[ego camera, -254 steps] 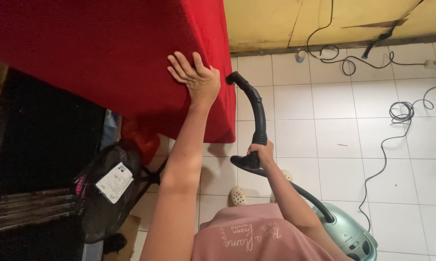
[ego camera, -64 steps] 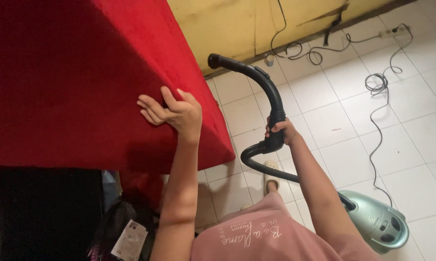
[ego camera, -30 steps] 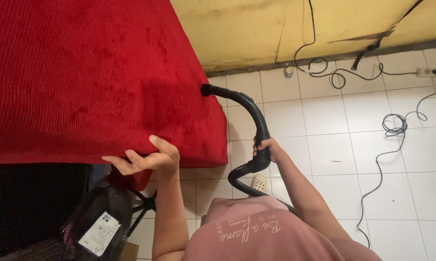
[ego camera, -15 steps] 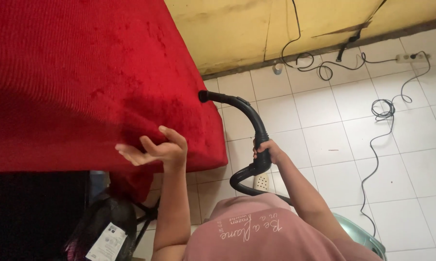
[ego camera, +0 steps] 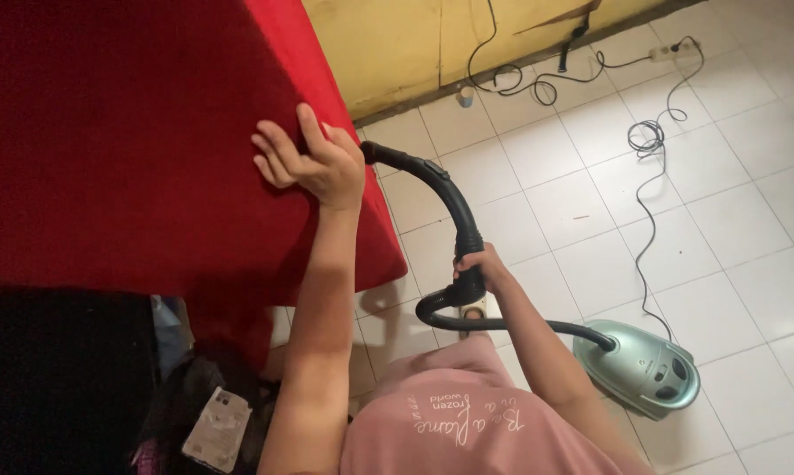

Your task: The person uses a vacuum cleaner with a hose attachment to clean the side of a red upholstered object. They move the nozzle up and down along the surface, occasionally using their left hand to hold the fabric taut. The person briefly picks up a small fan from the floor and sets it back down before continuing to vacuum the same area.

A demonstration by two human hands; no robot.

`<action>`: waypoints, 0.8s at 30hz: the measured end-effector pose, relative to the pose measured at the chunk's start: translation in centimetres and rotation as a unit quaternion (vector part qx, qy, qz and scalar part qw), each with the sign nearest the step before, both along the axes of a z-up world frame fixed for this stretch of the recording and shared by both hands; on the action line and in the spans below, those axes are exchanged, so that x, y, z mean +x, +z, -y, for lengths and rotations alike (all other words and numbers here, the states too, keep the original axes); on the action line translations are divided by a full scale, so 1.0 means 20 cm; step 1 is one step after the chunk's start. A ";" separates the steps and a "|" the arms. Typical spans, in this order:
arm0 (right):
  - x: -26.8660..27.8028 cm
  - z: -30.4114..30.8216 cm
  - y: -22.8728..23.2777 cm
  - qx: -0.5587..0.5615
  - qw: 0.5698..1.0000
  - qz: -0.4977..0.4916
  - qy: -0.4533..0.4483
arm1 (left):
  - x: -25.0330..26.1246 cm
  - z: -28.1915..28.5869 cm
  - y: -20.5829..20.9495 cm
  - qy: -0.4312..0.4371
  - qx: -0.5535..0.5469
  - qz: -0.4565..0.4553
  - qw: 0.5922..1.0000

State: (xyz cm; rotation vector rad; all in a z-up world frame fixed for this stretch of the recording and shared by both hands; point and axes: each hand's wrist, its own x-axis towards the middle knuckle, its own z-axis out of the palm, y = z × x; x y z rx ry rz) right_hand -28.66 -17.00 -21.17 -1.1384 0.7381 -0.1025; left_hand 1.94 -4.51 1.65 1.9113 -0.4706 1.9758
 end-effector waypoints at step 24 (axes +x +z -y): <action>-0.72 -0.38 0.49 -0.280 0.949 -0.136 0.044 | -0.90 -0.19 -0.50 -0.561 -0.498 -0.661 -0.016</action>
